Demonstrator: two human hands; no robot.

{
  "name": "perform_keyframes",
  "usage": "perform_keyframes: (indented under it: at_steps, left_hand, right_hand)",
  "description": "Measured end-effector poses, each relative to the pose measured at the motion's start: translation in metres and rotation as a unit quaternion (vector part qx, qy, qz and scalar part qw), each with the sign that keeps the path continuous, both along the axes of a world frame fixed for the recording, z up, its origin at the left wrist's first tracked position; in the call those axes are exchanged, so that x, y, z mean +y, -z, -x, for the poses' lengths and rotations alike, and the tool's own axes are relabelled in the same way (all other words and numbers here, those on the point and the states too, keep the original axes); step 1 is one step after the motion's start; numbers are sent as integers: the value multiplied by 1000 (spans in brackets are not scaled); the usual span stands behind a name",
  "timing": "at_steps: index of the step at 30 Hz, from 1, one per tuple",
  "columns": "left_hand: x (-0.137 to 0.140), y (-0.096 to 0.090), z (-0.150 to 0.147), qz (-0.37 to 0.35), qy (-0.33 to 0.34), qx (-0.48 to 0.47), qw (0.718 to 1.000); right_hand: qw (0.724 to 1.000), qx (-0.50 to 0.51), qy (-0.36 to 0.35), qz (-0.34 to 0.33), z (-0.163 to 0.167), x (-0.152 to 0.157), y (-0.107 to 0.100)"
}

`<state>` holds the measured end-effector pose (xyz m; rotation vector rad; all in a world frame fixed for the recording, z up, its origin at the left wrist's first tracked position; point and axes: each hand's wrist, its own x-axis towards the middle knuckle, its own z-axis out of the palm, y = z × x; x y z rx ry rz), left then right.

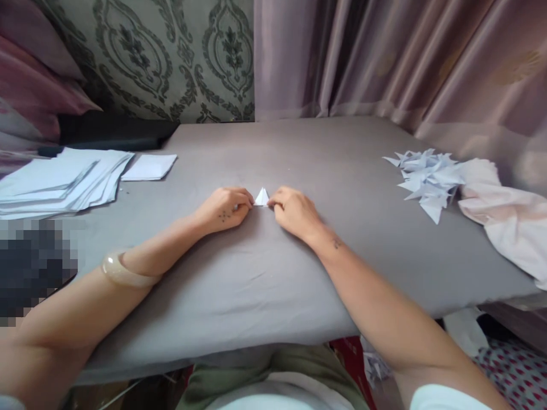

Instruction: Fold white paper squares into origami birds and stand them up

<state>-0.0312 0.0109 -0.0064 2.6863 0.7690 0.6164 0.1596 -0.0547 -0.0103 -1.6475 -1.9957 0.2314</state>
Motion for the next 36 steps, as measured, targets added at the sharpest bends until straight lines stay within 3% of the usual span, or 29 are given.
perform_keyframes:
  at_steps: [4,7,13,19,26,33,36]
  left_hand:
    - [3,0,0,83,-92,-63,990]
    - [3,0,-2,144,-141,-92,975]
    - [5,4,-3,142,-90,-101,981]
    - [3,-1,-1,140,-83,-88,983]
    - [3,5,-3,128,-66,-119,982]
    - [9,13,-9,126,-32,-60,990]
    - [10,13,-9,105,-30,-52,993]
  right_hand:
    - [989,131,73,-3,-6,10,8]
    - [982,175,68,27,-6,13,10]
    - [989,144,5,32,-4,8,7]
    - [994,93,-28,55,-3,1,3]
    - [998,54,-23,27,3,-5,-1]
    - [995,91,34,36,3,0,3]
    - [996,73,21,36,3,4,6]
